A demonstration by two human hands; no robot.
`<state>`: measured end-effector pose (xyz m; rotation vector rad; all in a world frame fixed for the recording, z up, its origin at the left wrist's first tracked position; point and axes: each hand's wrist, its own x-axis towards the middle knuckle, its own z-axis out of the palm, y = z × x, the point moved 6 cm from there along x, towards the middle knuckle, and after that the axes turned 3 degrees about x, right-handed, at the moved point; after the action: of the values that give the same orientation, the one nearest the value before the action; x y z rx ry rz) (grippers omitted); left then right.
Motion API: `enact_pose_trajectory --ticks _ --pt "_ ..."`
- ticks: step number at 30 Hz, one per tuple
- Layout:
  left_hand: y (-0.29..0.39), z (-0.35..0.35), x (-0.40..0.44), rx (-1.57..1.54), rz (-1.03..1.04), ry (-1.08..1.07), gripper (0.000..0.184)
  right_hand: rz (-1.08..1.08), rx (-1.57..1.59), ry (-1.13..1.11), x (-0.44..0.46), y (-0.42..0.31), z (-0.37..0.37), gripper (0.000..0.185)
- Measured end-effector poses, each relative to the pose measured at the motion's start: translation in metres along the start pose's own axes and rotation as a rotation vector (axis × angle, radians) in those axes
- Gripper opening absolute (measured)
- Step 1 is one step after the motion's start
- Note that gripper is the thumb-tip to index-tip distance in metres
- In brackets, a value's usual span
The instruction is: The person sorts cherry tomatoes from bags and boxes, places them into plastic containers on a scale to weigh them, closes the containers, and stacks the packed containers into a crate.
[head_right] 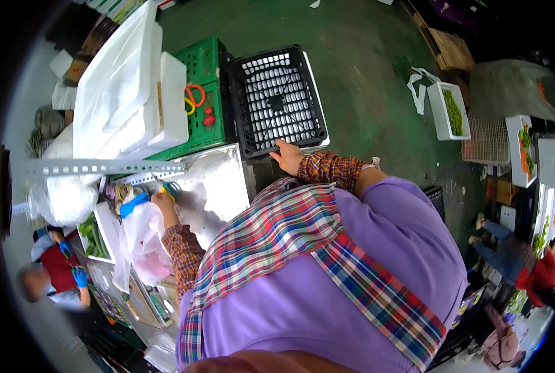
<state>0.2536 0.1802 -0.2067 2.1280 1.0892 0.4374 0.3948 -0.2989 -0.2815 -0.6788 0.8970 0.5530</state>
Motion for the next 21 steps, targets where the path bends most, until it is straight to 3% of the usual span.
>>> enact_pose_trajectory --ticks 2,4,6,7,9,10,13,16,17,20,21 --pt "0.024 -0.012 -0.016 0.265 0.062 0.042 0.012 0.002 -0.116 -0.073 -0.012 -0.009 0.002 0.029" --pt "0.049 -0.020 -0.032 0.350 0.120 0.134 0.016 -0.460 -0.987 -0.279 0.015 -0.012 -0.006 0.026" --pt "0.055 -0.031 -0.038 0.316 0.165 0.255 0.019 -0.430 -1.588 -0.200 -0.039 -0.038 0.024 0.025" --pt "0.060 -0.036 -0.042 0.237 0.186 0.326 0.019 -0.551 -1.630 -0.213 -0.035 -0.036 0.025 0.023" --pt "0.063 -0.048 -0.057 0.095 0.212 0.488 0.021 -0.432 -1.518 -0.196 -0.018 -0.030 0.017 0.024" --pt "0.088 -0.047 -0.075 0.024 0.200 0.448 0.020 -0.376 -1.458 -0.186 -0.016 -0.028 0.017 0.025" --pt "0.137 -0.022 -0.110 -0.202 0.169 0.301 0.018 -0.629 -1.536 -0.211 -0.012 -0.033 0.025 0.027" --pt "0.173 0.018 -0.116 -0.310 0.156 0.055 0.016 0.121 0.151 0.024 0.025 -0.004 0.006 0.026" --pt "0.190 0.036 -0.113 -0.291 0.230 -0.047 0.015 0.052 0.167 0.107 0.019 -0.007 0.012 0.023" --pt "0.253 0.090 -0.110 -0.172 0.284 -0.343 0.023 0.071 0.053 0.178 0.050 0.013 0.010 0.047" --pt "0.272 0.104 -0.105 -0.036 0.419 -0.345 0.027 0.015 -0.004 0.150 0.066 0.020 0.006 0.044"
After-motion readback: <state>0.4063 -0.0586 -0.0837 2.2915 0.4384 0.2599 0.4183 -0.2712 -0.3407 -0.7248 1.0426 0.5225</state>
